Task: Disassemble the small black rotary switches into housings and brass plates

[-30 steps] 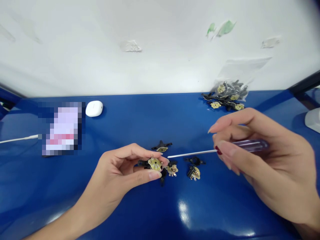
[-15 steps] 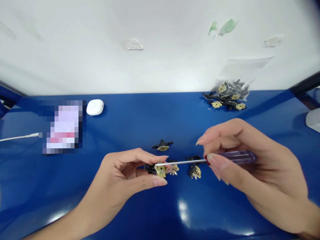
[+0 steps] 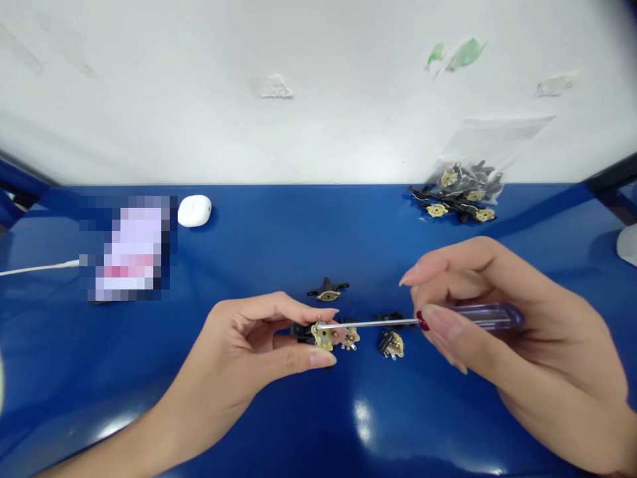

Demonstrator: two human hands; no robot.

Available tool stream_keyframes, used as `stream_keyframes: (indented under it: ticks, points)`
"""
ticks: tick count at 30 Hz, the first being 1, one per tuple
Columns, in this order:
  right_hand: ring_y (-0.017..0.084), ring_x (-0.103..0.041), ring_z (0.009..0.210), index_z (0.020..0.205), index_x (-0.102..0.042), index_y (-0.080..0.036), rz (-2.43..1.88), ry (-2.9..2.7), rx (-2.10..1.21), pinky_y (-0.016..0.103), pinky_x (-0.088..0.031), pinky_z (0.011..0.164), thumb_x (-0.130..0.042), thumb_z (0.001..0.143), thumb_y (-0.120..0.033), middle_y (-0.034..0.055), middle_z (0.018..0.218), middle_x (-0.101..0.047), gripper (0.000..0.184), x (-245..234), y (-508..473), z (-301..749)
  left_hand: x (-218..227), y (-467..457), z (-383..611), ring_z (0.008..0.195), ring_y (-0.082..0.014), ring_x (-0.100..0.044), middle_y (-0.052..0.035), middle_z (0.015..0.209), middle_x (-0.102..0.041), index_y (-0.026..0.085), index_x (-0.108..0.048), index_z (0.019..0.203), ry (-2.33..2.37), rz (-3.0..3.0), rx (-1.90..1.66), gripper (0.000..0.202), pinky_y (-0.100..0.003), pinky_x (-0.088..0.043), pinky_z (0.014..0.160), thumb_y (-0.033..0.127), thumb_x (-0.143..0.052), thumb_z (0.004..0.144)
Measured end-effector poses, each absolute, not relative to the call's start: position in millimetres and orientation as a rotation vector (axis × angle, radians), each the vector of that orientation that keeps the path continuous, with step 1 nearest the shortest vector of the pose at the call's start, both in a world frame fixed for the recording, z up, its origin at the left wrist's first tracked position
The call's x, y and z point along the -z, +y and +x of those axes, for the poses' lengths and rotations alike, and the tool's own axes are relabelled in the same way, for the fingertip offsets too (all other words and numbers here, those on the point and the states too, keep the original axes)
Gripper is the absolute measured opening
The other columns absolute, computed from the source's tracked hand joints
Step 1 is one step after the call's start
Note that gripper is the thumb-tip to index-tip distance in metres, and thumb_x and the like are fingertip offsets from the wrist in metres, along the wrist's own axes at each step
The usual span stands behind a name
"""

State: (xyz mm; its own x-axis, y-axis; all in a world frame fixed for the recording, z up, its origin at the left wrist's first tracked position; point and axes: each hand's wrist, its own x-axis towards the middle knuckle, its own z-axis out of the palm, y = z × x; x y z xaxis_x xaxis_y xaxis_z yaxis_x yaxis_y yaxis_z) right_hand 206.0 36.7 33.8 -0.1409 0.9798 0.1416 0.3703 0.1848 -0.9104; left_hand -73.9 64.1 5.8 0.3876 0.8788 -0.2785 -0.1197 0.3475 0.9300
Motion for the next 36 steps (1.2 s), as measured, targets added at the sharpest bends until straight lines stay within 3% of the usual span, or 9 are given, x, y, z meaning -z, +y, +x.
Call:
stream_keyframes:
  ticks: [8,17,20,29,33,36]
  points:
    - [0.014,-0.063,0.053,0.124,-0.075,-0.051,-1.294,-1.647,-0.994,0.024,-0.057,0.049,-0.08,0.107,-0.039,-0.0063,0.081,-0.072,0.022,-34.7,35.4,205.6,-7.0,64.6,-72.8,0.095,-0.0174,-0.092,-0.0003,0.105,-0.095,0.031,-0.097,0.096,0.957,1.022,-0.795,0.026,-0.014,-0.071,0.084,0.01,-0.104,0.082]
    - [0.014,-0.051,0.039,0.121,-0.08,-0.042,-1.266,-1.525,-1.268,0.023,-0.044,0.036,-0.075,0.11,-0.045,-0.0087,0.054,-0.056,0.012,-32.4,39.1,206.4,-11.5,60.4,-71.2,0.091,-0.0211,-0.093,-0.0023,0.099,-0.095,0.028,-0.097,0.094,1.077,1.207,-0.814,0.022,-0.016,-0.073,0.085,0.016,-0.107,0.079]
    - [0.013,-0.048,0.043,0.123,-0.075,-0.044,-1.264,-1.536,-1.301,0.022,-0.038,0.037,-0.075,0.111,-0.042,-0.0086,0.06,-0.057,0.013,-31.9,38.6,207.8,-9.3,60.7,-70.6,0.092,-0.0212,-0.093,-0.0018,0.1,-0.095,0.029,-0.097,0.093,1.087,1.202,-0.809,0.021,-0.016,-0.072,0.085,0.018,-0.107,0.079]
    - [0.015,-0.061,0.061,0.11,-0.074,-0.042,-1.266,-1.696,-1.146,0.026,-0.054,0.051,-0.076,0.109,-0.042,-0.004,0.089,-0.071,0.002,-37.5,42.7,215.7,-11.7,62.8,-73.7,0.094,-0.0211,-0.093,-0.0021,0.099,-0.095,0.029,-0.097,0.097,1.005,1.047,-0.7,0.021,-0.014,-0.071,0.08,0.015,-0.104,0.083]
    - [0.014,-0.058,0.055,0.116,-0.08,-0.045,-1.286,-1.734,-1.107,0.023,-0.048,0.048,-0.063,0.117,-0.042,-0.0054,0.07,-0.064,0.017,-34.5,41.8,213.7,-11.3,61.7,-74.1,0.098,-0.0218,-0.093,-0.0025,0.101,-0.096,0.029,-0.097,0.097,0.961,1.005,-0.679,0.02,-0.016,-0.072,0.083,0.015,-0.104,0.085]
    - [0.012,-0.054,0.049,0.125,-0.074,-0.047,-1.309,-1.654,-1.135,0.021,-0.045,0.043,-0.071,0.114,-0.041,-0.0078,0.07,-0.064,0.013,-33.1,41.2,211.9,-9.3,62.0,-73.7,0.099,-0.0218,-0.093,-0.0015,0.1,-0.095,0.029,-0.097,0.095,0.96,0.988,-0.672,0.02,-0.016,-0.072,0.083,0.015,-0.105,0.083]
